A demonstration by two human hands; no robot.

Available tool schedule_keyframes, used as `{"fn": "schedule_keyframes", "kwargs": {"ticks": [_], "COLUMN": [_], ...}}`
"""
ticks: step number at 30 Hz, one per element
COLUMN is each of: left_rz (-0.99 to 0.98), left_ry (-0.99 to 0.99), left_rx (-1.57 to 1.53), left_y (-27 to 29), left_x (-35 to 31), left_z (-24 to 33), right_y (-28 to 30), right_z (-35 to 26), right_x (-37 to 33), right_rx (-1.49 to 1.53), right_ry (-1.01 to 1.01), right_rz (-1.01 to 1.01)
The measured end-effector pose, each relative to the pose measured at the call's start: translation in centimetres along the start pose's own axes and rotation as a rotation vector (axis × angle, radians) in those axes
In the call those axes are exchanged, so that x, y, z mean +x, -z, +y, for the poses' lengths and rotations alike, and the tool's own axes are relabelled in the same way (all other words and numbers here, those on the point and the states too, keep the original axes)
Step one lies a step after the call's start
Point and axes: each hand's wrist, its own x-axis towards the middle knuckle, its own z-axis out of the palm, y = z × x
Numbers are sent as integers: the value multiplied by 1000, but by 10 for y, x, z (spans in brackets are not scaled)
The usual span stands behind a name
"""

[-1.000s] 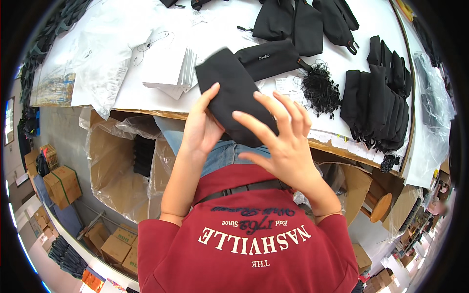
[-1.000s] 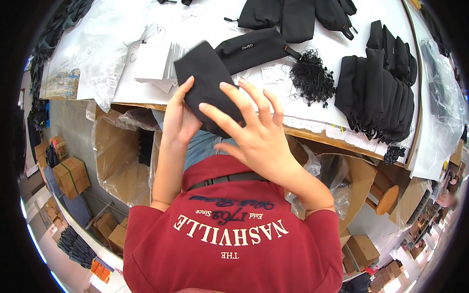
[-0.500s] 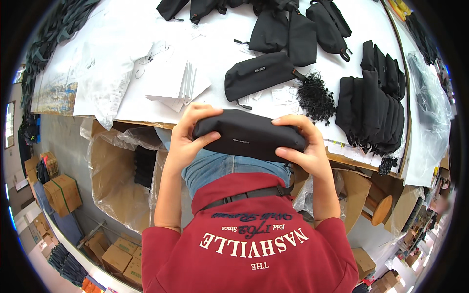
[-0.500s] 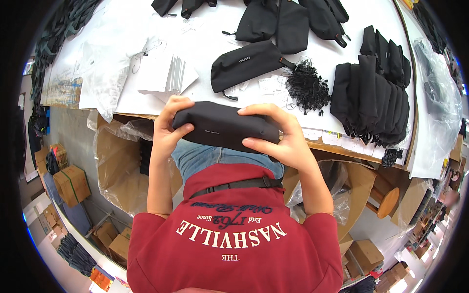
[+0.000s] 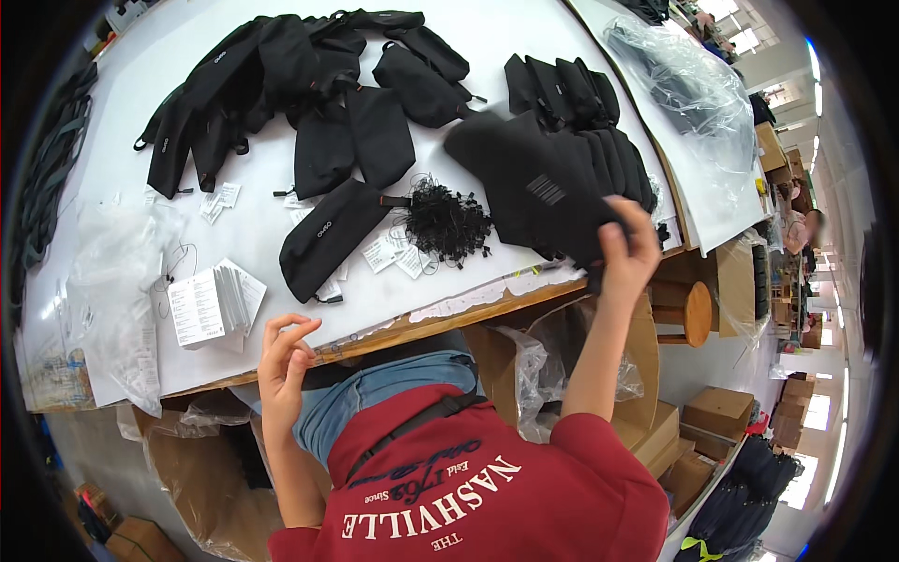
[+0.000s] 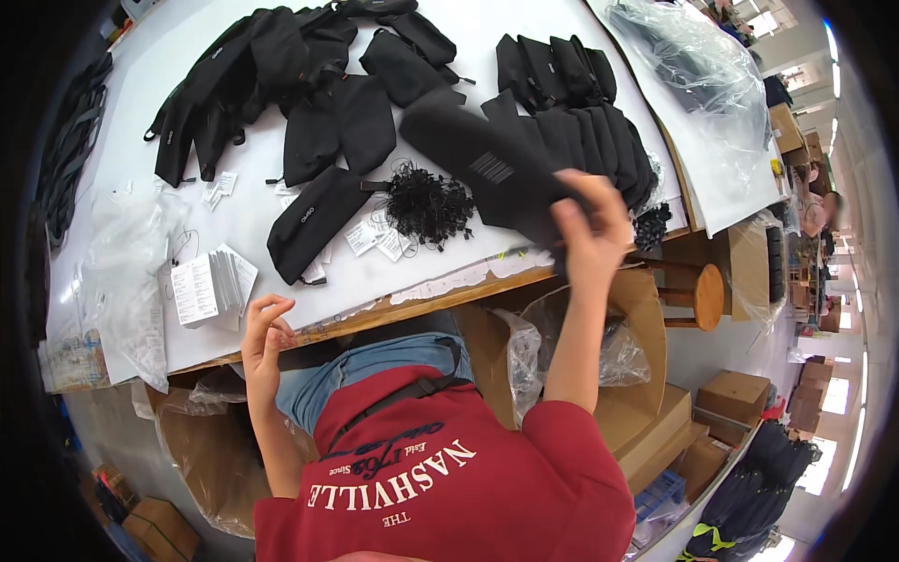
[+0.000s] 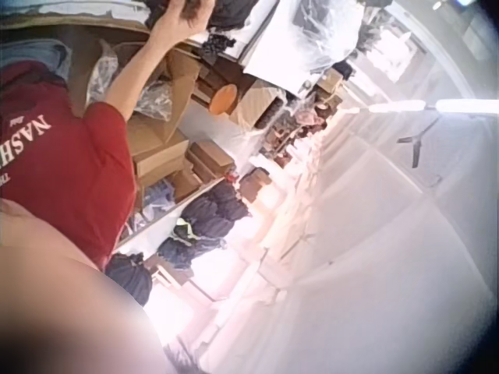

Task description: Packing small black pouches with instruction cards and silica gel packets.

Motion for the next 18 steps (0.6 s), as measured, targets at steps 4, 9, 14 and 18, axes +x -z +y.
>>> {"fn": "schedule_keyframes", "kwargs": {"ticks": [4, 9, 14, 18], "left_rz": [-27, -20, -34, -52], "left_ry": [22, 53, 71, 93], "left_rx": [-1, 26, 16, -6], "left_y": [0, -4, -3, -7], "left_x": [3, 3, 2, 2], "left_z": [-3, 0, -4, -11], "right_y": [19, 6, 9, 11], "right_z": [41, 71, 69, 55], "right_x": [31, 28, 20, 16], "right_rx": [-307, -732, -675, -652], "right_ry": [129, 171, 60, 49], "right_rz": [332, -14, -181, -234]}}
